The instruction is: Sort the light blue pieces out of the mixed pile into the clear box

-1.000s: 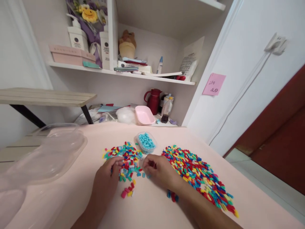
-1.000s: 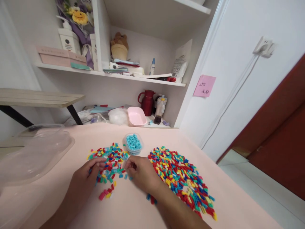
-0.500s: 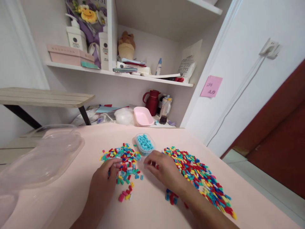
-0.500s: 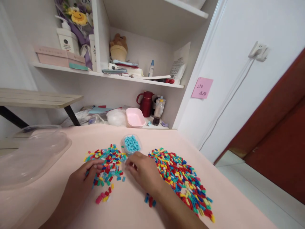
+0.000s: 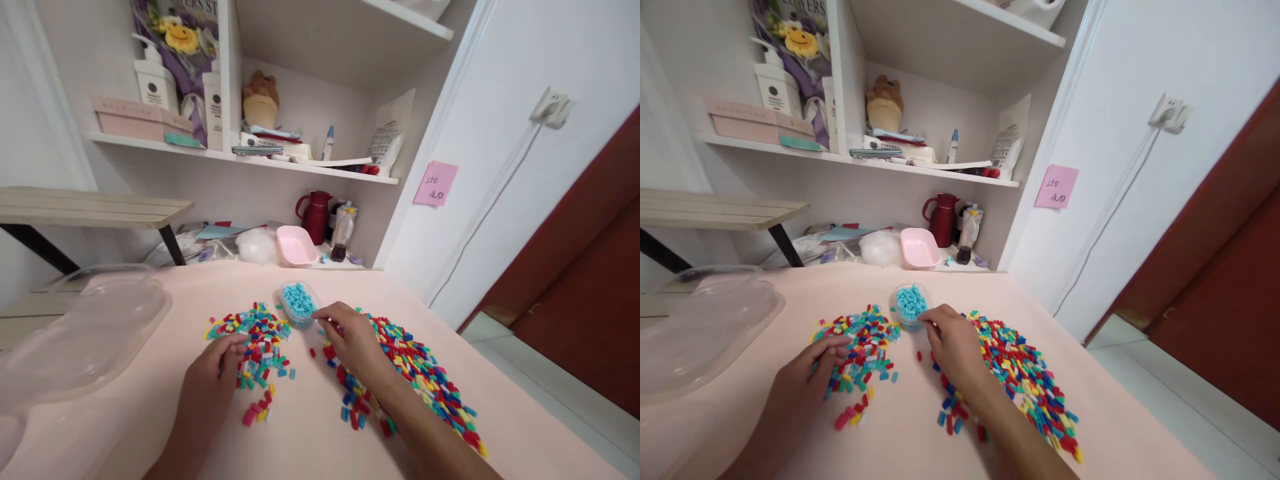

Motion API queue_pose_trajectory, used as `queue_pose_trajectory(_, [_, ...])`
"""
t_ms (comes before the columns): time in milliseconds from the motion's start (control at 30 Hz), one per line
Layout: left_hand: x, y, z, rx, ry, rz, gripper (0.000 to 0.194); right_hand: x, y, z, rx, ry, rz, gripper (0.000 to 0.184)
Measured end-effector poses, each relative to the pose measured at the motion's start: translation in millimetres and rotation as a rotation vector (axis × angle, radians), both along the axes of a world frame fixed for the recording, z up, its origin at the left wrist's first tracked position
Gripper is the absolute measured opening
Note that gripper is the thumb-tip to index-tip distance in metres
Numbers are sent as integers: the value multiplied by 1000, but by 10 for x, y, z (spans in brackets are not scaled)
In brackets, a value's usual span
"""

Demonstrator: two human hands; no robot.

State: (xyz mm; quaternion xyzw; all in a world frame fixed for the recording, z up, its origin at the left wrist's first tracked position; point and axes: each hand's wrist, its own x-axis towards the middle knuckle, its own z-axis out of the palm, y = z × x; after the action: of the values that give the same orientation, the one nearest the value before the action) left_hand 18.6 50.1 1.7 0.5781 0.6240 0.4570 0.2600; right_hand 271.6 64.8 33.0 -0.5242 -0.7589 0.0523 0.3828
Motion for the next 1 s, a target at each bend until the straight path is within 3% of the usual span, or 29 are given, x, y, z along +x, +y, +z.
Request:
queue_pose_trajectory(200, [-5, 27, -44, 2, 11, -14, 37, 232, 81, 6, -113, -230, -289, 20])
queue_pose_trajectory(533, [-1, 32, -46, 22, 5, -15, 36, 119, 230, -202, -207, -381, -194, 14])
queue_pose_trajectory(800, [-12, 25, -68, 28, 17, -9, 36, 128, 181, -129, -213, -229, -82, 11])
queue_pose_trajectory(1000, [2, 40, -94, 22, 26, -16, 36, 51, 243, -87, 90, 92, -77, 20])
